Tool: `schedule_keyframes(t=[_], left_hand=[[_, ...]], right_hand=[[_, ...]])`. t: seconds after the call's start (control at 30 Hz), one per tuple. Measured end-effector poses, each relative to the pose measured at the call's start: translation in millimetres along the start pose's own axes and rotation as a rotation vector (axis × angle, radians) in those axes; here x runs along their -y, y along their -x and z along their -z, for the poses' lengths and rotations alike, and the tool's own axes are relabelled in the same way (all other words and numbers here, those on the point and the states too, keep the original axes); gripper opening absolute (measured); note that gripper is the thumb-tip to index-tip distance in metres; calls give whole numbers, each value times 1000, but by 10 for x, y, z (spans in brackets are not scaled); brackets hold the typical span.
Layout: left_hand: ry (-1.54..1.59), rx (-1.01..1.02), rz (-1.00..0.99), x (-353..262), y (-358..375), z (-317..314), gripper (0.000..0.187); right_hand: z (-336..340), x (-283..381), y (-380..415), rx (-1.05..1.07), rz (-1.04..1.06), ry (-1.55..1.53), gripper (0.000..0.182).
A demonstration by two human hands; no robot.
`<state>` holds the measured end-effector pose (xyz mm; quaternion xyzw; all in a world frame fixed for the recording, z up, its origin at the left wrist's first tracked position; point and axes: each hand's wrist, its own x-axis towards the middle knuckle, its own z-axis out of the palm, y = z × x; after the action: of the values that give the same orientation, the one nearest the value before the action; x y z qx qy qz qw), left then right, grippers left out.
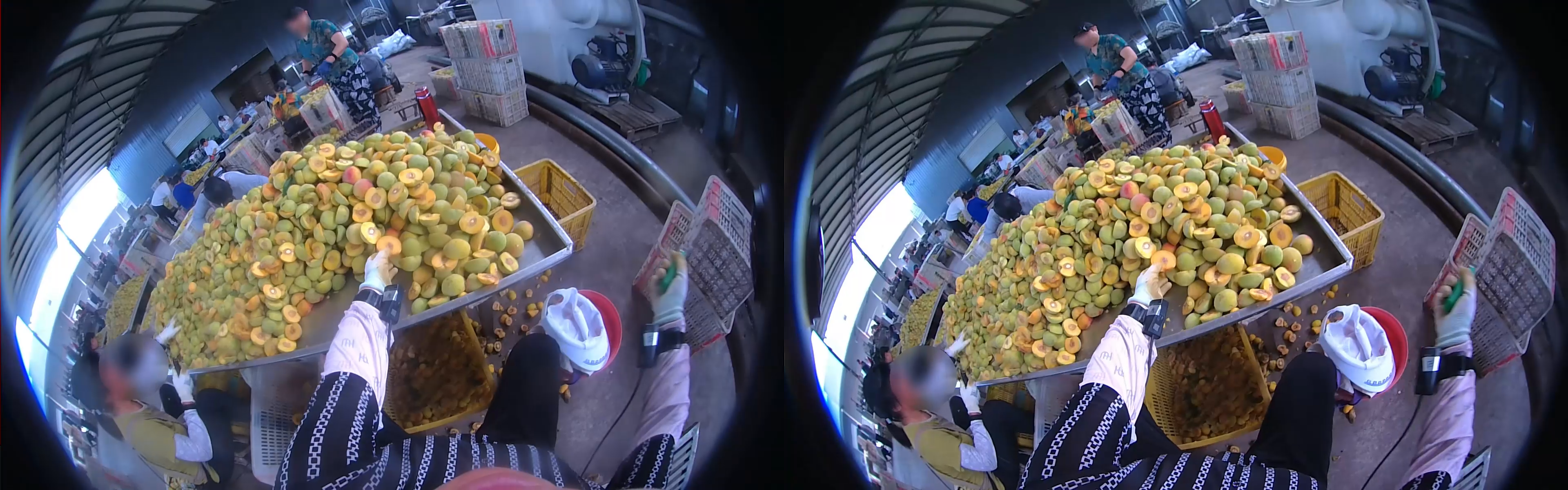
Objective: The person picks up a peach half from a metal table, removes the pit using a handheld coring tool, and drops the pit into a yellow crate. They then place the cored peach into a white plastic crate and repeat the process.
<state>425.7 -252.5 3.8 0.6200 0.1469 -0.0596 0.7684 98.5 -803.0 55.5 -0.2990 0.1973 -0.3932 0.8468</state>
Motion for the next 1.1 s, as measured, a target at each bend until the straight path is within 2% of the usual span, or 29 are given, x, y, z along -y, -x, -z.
schedule_keyframes(t=[0.03, 0.07, 0.13, 0.27, 0.37, 0.43, 0.47, 0.53, 0.6, 0.67, 0.73, 0.8, 0.83, 0.87, 0.93, 0.97, 1.0, 1.07, 1.1], left_hand=[[43, 31, -13, 19, -61, 12, 51], [82, 64, -24, 42, -159, 7, 48], [114, 30, -35, 97, -280, -3, 42], [238, -125, -132, 98, -267, -113, 24], [132, -31, -98, 185, -429, -6, 31], [129, -184, -148, 151, -388, -140, 40], [130, -196, -146, 139, -367, -189, 40], [-32, -373, -236, 135, -333, -289, 45], [-58, -375, -230, 143, -329, -306, 44], [91, -307, -288, 224, -415, -269, 46], [132, -293, -246, 200, -260, -254, 39], [216, -71, -232, 242, -252, -76, 37], [482, -151, -22, 21, 30, -202, 29], [584, -133, -4, -43, 149, -166, 28], [835, 104, 90, -60, 286, 34, 25], [901, 145, 176, -65, 425, 145, 25], [867, 324, 118, -26, 591, 244, 29], [906, 339, 161, -89, 1078, 293, 34], [940, 342, 206, -77, 1251, 353, 39]], right_hand=[[176, 151, -129, -119, 102, 44, 16], [424, 314, -271, -148, 75, 33, 16], [729, 479, -329, -229, 121, 20, 18], [1069, 524, -329, -334, 77, 59, 18], [1099, 484, -327, -345, 58, 40, 18], [1088, 346, -234, -304, 40, 36, 18], [1056, 250, -203, -255, 23, 24, 18], [618, 6, 216, -277, -37, 156, 26], [439, -187, 532, -164, -114, 304, 32], [332, -339, 778, -93, -180, 379, 38], [238, -441, 955, -21, -195, 446, 42], [209, -514, 1037, 32, -215, 472, 42], [121, -527, 1104, 38, -214, 475, 42], [-10, -551, 1199, 73, -233, 486, 42], [-230, -619, 1363, 139, -259, 516, 40], [-348, -656, 1453, 207, -286, 532, 39], [-463, -694, 1546, 274, -313, 548, 39], [-636, -795, 1682, 432, -371, 678, 41], [-735, -884, 1768, 424, -406, 731, 42]])
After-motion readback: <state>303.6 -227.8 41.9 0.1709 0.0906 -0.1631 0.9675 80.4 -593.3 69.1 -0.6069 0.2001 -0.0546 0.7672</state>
